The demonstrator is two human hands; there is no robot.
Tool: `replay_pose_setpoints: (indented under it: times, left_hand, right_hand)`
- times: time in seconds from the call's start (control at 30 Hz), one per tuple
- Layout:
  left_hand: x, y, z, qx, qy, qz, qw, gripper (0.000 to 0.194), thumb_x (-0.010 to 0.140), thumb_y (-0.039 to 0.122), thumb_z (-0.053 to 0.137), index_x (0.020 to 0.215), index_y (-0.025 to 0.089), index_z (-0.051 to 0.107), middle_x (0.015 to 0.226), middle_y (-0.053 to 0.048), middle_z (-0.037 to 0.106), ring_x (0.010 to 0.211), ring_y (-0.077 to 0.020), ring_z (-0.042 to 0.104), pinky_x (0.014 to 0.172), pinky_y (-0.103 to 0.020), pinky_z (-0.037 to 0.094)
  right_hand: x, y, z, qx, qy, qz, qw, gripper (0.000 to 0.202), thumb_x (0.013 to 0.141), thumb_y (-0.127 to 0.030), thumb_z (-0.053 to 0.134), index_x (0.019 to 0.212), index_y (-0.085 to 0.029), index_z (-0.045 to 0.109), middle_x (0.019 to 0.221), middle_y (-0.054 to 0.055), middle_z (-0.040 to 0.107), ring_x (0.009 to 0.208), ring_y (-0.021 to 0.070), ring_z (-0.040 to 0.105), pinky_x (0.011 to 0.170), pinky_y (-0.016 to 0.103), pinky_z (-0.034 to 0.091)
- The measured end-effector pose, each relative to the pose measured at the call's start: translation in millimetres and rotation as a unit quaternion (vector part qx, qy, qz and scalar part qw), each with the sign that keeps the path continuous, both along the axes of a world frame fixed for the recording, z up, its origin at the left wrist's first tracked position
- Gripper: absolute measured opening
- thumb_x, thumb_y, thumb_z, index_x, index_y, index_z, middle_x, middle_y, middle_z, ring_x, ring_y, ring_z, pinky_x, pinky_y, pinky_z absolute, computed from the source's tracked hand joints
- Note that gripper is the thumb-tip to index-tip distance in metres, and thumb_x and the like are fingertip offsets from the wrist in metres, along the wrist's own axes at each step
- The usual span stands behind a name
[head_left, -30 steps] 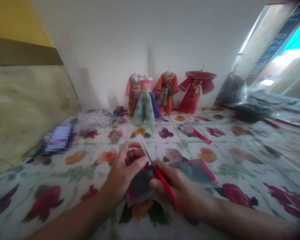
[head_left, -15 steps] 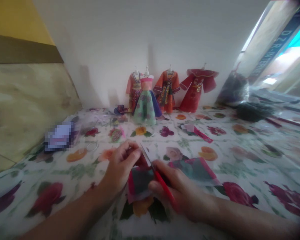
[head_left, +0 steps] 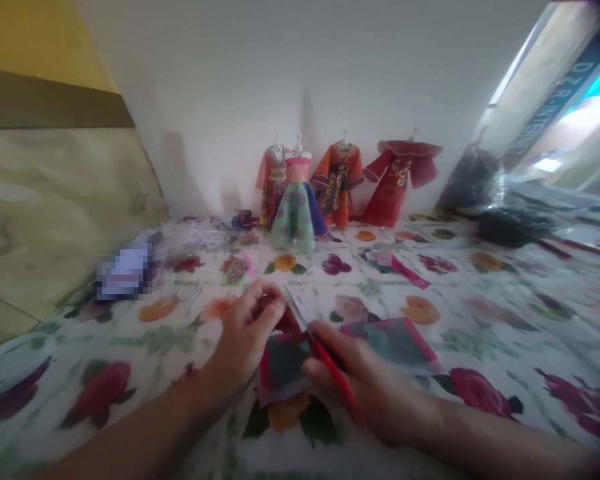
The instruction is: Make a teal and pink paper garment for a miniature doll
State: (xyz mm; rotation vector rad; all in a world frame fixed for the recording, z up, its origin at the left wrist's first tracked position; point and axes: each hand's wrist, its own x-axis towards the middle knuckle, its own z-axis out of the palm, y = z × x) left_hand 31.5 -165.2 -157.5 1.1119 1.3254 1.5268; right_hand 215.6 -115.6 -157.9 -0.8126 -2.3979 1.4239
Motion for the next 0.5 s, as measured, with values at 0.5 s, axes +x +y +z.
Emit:
replay_pose_setpoints:
  times: [0.5]
  left_hand:
    - [0.8, 1.6, -4.5, -0.001, -0.09, -0.008, 0.996, 0.015, 0.09, 0.03, 0.065, 0.082, 0.019, 0.06, 0.069, 0.001, 0.06, 0.064, -0.0135, 0.058, 0.063, -0.026, 0.048]
  right_hand:
    - [-1.2, 1.0, 0.4, -0.01, -0.004, -0.01, 1.0, 0.028, 0.097, -0.046, 0.054, 0.095, -0.019, 0.053, 0.08, 0.0, 0.06, 0.067, 0.0122, 0.049, 0.058, 0.025, 0.04]
